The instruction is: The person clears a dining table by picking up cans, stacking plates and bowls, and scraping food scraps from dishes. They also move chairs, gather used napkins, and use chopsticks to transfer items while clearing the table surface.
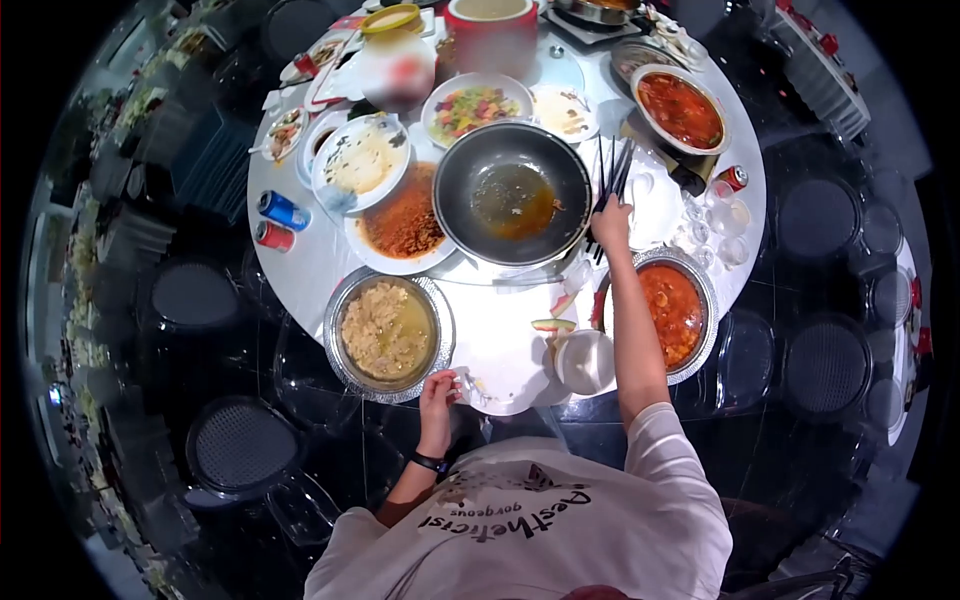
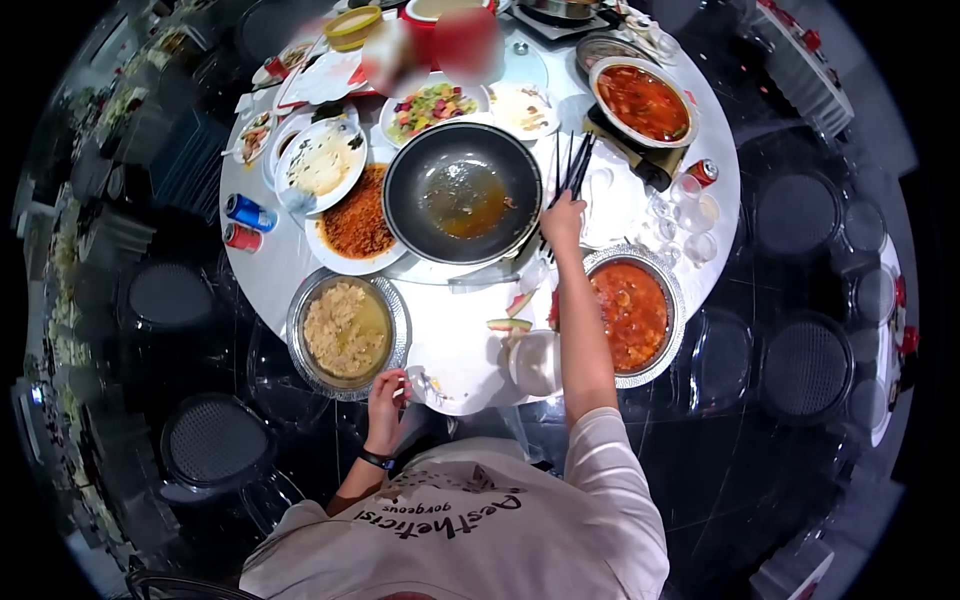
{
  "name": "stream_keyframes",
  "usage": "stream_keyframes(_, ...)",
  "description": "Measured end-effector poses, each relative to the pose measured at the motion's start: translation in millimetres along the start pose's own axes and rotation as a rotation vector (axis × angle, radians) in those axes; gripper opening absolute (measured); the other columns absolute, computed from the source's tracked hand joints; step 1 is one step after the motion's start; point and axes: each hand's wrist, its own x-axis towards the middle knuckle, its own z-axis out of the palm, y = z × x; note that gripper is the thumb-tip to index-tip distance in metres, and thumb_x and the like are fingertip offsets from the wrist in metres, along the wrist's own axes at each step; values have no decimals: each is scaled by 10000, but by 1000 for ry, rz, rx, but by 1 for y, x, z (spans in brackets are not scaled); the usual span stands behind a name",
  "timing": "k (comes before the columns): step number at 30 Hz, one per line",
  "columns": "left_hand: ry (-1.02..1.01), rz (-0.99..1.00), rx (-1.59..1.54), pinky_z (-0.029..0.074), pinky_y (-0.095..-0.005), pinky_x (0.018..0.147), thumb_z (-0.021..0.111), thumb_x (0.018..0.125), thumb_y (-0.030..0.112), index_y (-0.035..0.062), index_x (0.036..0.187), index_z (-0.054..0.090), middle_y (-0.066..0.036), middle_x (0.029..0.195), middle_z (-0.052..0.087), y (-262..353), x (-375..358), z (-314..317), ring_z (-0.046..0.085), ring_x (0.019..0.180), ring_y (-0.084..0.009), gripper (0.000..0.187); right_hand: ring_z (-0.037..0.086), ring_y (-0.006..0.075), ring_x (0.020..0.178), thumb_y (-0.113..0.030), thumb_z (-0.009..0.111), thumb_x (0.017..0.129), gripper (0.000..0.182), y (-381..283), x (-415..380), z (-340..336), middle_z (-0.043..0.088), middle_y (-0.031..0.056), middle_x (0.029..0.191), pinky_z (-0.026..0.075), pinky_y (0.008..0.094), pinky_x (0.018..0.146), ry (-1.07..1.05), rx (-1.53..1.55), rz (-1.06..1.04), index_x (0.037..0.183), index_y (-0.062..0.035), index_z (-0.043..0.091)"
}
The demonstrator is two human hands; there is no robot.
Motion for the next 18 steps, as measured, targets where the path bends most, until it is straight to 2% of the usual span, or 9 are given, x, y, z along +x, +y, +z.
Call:
stream_keyframes(2,22,32,1,454,-233,737,514,951,150,67,1036,581,-21,1012,592,-5,1,-19,561,872,-100,136,567,497,888,-127,597,760,402,6,-2,0,453,336,1092,482,479,814,62,-78,-57,1113,36,495)
stream_keyframes(4,41,32,-13,451,-229,727,527,945,145,67,1036,583,-18,1004,592,-8,1,-30,557,852,-94,133,596,463,886,-163,619,760,364,5,-6,-5,545,297,1039,496,478,794,93,-156,-61,1055,25,519)
stream_keyframes(7,29,27,-6,452,-228,736,532,942,148,68,1043,583,-16,1013,596,-8,1,-38,567,859,-95,139,626,424,880,-206,633,767,341,-6,-10,-18,629,245,950,510,475,770,-1,-276,-22,1013,9,537)
stream_keyframes(10,17,20,-6,457,-229,747,532,937,136,69,1047,580,-16,1017,601,-8,1,-41,576,861,-99,138,645,396,860,-229,636,775,318,-11,-6,-16,660,222,884,518,472,751,32,-341,-43,980,1,558)
stream_keyframes(18,23,-2,25,466,-224,733,515,928,95,48,1039,576,-32,994,609,-15,3,-55,588,823,-101,135,632,424,877,-271,663,768,423,3,2,-2,640,281,904,515,466,785,-10,-211,-49,997,64,543)
